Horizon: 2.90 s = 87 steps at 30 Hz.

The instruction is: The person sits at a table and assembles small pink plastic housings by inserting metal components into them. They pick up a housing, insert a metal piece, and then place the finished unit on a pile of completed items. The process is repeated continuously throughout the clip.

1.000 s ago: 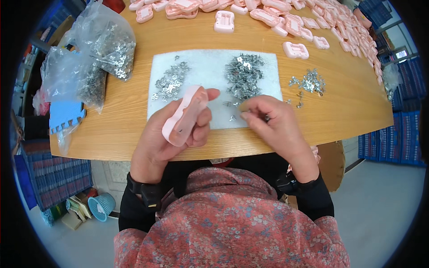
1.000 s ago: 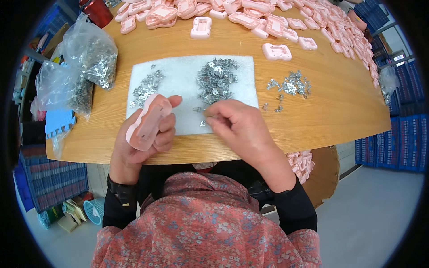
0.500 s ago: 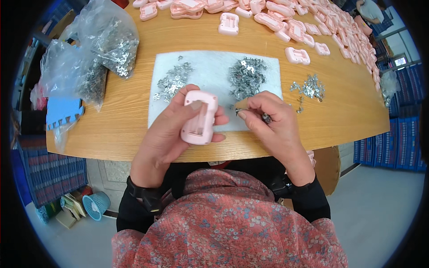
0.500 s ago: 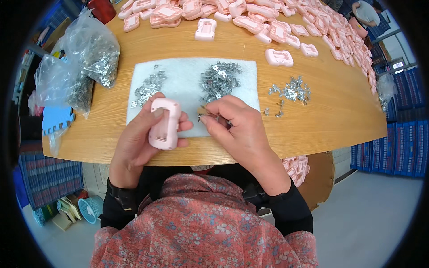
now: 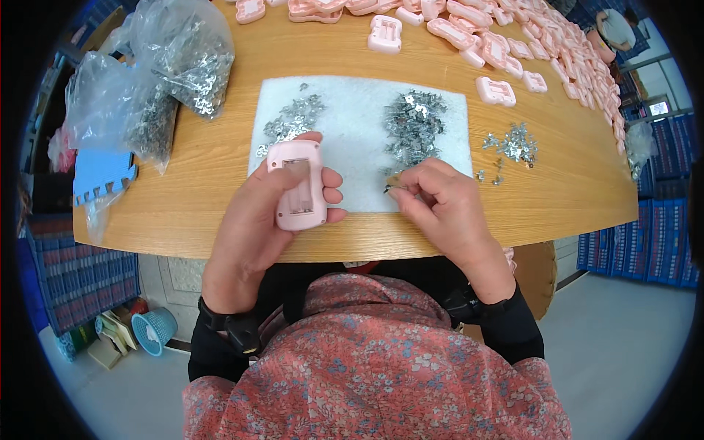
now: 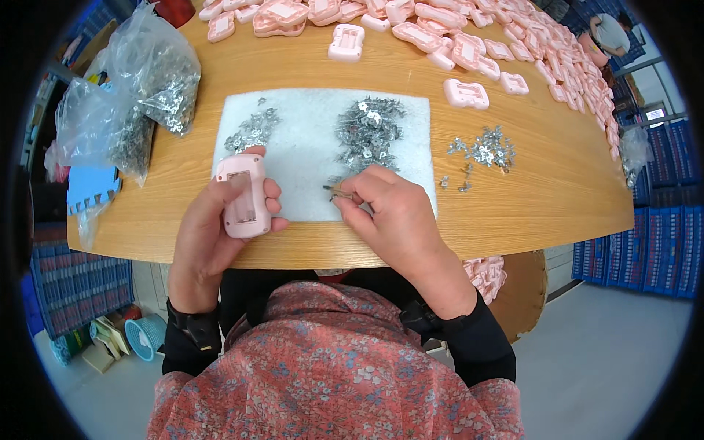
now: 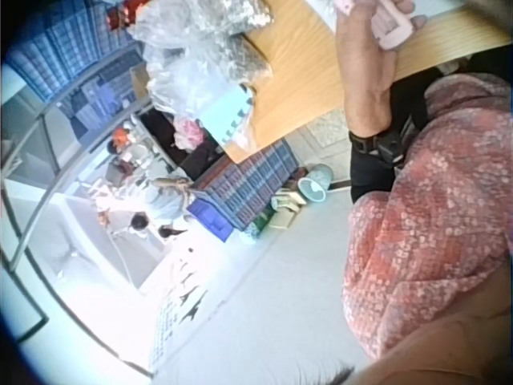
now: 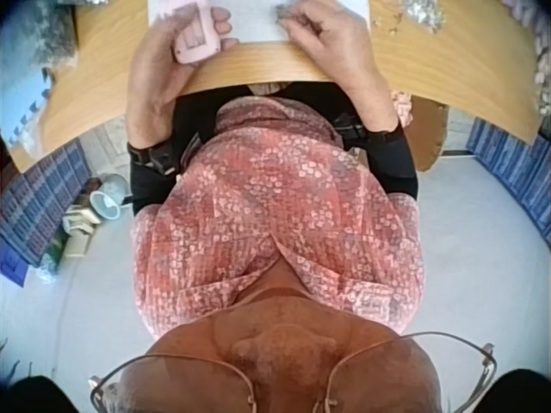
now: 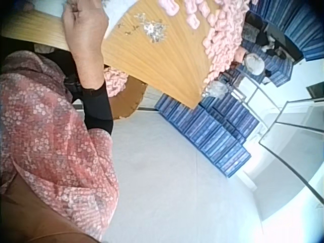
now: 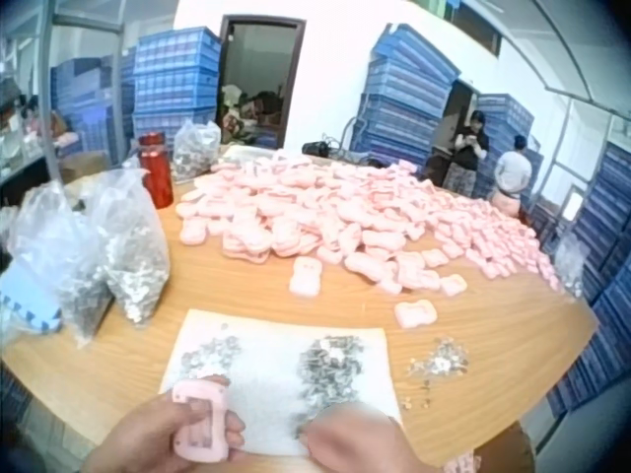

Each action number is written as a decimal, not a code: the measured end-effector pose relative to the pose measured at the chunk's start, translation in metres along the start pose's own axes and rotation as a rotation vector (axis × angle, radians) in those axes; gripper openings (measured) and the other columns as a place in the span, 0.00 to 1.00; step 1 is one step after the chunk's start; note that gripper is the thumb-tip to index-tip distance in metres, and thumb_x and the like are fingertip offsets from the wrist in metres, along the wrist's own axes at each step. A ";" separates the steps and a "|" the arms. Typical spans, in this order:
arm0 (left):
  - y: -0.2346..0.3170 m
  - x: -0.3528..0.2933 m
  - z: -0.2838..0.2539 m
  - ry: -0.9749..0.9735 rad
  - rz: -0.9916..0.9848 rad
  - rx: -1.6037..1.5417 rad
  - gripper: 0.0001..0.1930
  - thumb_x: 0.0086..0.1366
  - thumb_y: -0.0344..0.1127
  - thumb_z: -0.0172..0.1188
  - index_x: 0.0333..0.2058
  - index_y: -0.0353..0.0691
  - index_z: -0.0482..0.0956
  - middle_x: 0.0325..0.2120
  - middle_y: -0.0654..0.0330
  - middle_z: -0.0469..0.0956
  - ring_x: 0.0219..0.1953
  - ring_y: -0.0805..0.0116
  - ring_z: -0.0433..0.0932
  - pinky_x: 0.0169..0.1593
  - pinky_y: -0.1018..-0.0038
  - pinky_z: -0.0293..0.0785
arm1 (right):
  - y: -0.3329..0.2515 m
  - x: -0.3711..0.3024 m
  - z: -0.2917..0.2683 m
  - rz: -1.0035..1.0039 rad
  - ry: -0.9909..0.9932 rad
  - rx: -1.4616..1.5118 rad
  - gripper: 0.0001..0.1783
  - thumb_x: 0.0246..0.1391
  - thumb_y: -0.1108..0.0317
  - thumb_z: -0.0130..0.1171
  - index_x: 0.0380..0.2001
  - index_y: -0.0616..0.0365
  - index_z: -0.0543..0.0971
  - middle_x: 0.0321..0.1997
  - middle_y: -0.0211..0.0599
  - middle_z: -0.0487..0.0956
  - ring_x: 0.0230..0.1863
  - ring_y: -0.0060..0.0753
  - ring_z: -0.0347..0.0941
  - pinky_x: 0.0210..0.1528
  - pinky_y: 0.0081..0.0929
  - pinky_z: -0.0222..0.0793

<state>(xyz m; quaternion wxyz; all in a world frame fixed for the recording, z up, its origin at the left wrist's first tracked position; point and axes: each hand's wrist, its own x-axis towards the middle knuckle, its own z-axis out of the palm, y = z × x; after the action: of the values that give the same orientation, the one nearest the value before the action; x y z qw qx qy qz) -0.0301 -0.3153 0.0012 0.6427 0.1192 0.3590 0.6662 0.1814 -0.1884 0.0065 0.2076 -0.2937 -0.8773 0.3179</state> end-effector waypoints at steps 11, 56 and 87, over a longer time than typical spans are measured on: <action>-0.005 0.000 -0.009 0.065 0.097 0.163 0.25 0.68 0.33 0.56 0.61 0.34 0.65 0.36 0.55 0.79 0.36 0.67 0.81 0.42 0.69 0.82 | 0.007 -0.012 0.001 -0.005 0.011 -0.142 0.06 0.49 0.72 0.68 0.31 0.55 0.81 0.28 0.37 0.77 0.26 0.41 0.77 0.28 0.33 0.72; -0.002 -0.018 -0.044 0.237 0.266 0.132 0.26 0.68 0.37 0.56 0.62 0.37 0.64 0.35 0.58 0.77 0.36 0.71 0.78 0.43 0.69 0.80 | -0.035 0.087 0.077 -0.177 -0.218 -0.283 0.08 0.49 0.64 0.61 0.31 0.56 0.79 0.33 0.45 0.79 0.33 0.51 0.78 0.36 0.43 0.75; -0.016 0.008 0.013 -0.120 -0.064 -0.065 0.30 0.76 0.52 0.33 0.66 0.37 0.60 0.38 0.53 0.79 0.37 0.62 0.81 0.40 0.62 0.82 | -0.035 0.028 -0.011 0.194 -0.125 0.643 0.06 0.60 0.71 0.58 0.38 0.62 0.76 0.29 0.25 0.71 0.33 0.15 0.63 0.36 0.20 0.64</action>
<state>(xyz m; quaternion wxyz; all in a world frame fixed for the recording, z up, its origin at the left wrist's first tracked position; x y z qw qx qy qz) -0.0108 -0.3053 -0.0022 0.6875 0.1267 0.3015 0.6483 0.1530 -0.1878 0.0429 0.2042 -0.2751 -0.7112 0.6138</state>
